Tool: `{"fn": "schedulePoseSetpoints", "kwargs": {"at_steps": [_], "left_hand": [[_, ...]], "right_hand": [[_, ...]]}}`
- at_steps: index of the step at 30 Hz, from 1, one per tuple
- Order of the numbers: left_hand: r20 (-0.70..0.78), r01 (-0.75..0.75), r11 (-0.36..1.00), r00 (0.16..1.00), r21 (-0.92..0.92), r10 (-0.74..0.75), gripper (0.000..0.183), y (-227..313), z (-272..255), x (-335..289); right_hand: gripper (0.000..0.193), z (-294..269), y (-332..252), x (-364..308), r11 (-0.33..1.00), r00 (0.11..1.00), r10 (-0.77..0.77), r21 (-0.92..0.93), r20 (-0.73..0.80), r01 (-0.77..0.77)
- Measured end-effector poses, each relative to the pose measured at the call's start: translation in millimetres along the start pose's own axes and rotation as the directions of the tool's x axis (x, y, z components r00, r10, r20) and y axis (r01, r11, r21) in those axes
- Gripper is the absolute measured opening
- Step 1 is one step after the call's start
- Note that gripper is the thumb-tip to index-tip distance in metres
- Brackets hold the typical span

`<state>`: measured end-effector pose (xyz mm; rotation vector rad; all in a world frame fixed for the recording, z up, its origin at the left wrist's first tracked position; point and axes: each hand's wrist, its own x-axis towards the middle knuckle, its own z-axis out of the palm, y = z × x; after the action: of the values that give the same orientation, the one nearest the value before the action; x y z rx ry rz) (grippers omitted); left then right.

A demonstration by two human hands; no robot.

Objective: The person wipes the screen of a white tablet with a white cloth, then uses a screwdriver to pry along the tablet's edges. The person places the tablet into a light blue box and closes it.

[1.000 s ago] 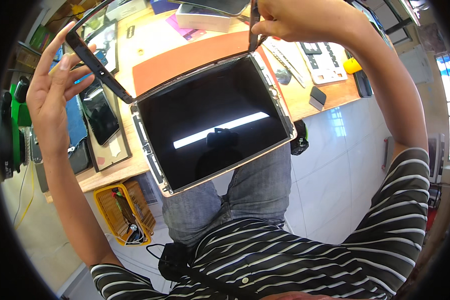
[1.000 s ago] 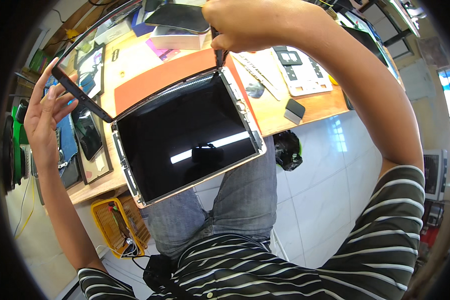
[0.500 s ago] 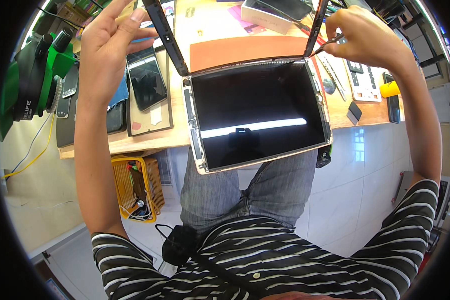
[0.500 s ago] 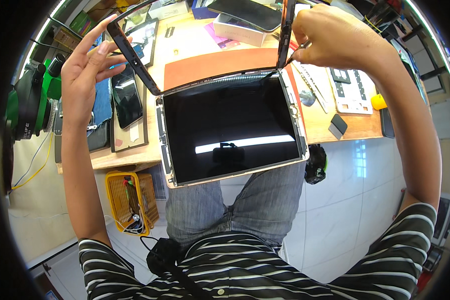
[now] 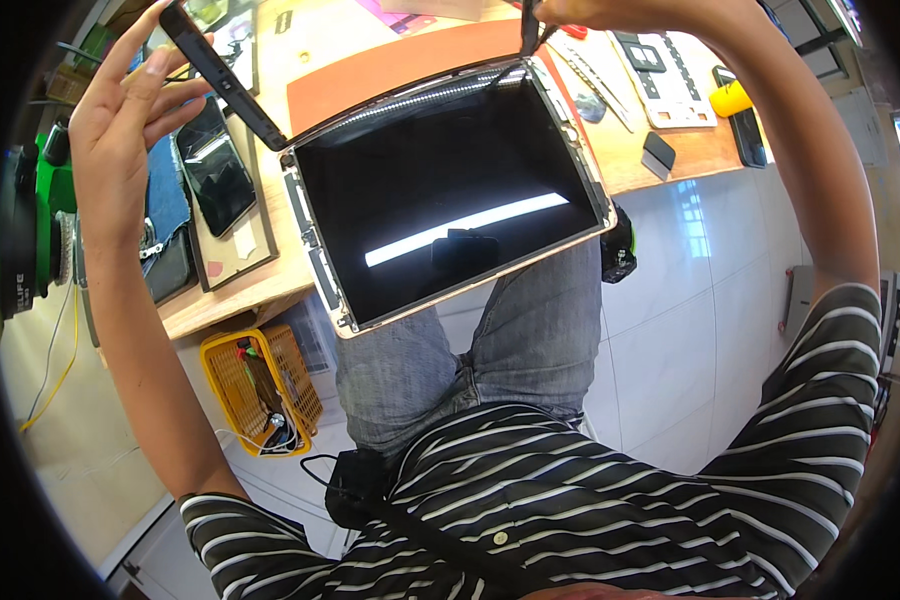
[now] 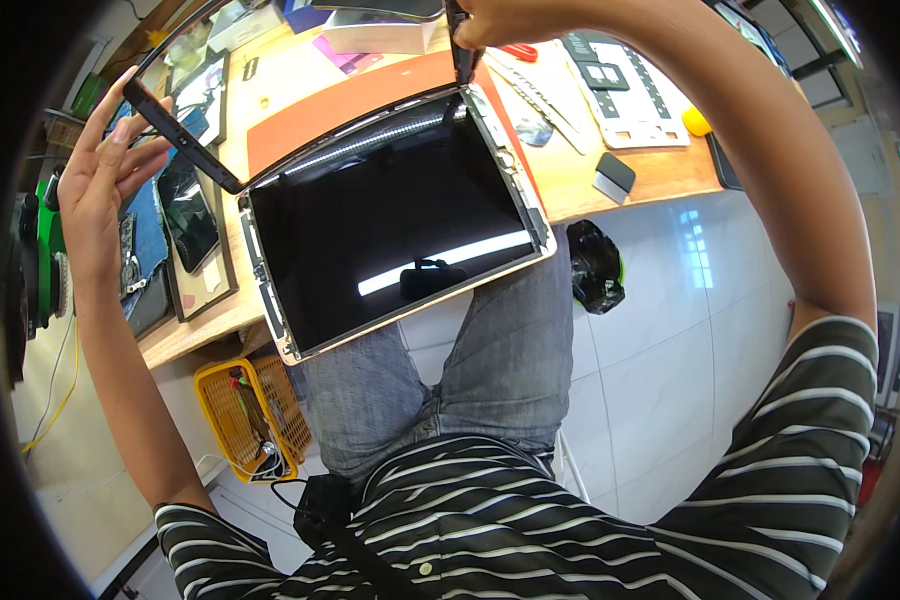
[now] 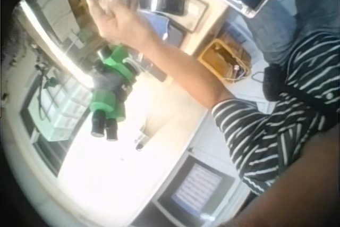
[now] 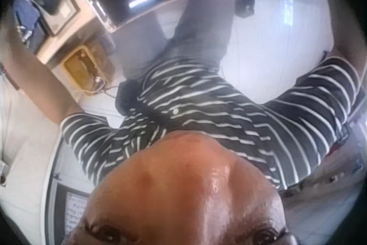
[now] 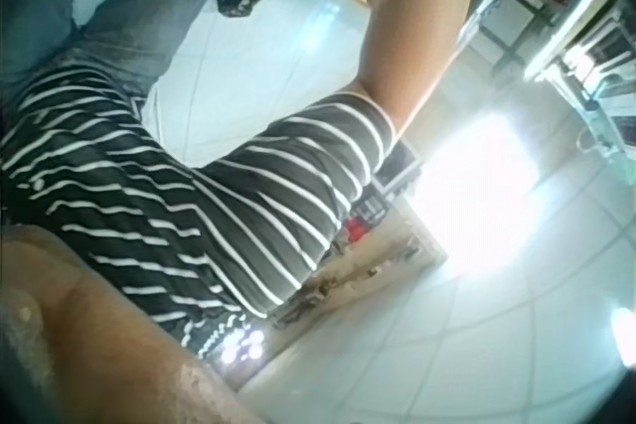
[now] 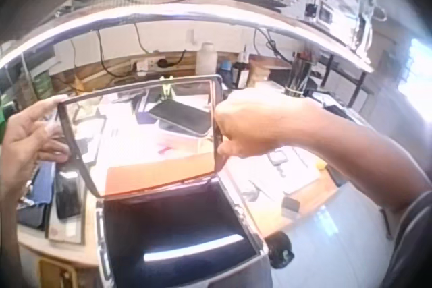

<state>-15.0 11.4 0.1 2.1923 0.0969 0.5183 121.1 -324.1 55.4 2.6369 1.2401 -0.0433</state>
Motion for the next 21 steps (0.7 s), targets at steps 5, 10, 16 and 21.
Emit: {"fn": "schedulePoseSetpoints", "kwargs": {"at_steps": [5,10,16,21], "left_hand": [[-0.025,-0.029,1.000,0.999,-0.001,0.029,0.045,-8.6,0.0,-0.5],[-0.050,-0.074,0.997,0.996,0.003,0.074,0.041,-1.4,-3.8,-2.1],[-0.092,-0.078,0.997,0.993,0.010,0.079,0.030,11.4,-10.5,1.2],[-0.048,-0.198,0.978,0.980,-0.064,0.195,0.022,35.3,-3.2,-44.8]], "right_hand": [[0.029,-1.9,-7.6,-6.9,0.998,0.997,0.067,0.006,0.037,-0.067],[0.029,-7.0,-19.3,-9.0,0.991,0.989,0.135,-0.030,0.055,-0.133],[0.030,1.3,-13.8,-22.0,0.975,0.980,0.197,0.105,0.001,-0.196],[0.035,38.7,13.1,-91.8,0.910,0.893,0.252,0.404,-0.373,-0.088]]}}
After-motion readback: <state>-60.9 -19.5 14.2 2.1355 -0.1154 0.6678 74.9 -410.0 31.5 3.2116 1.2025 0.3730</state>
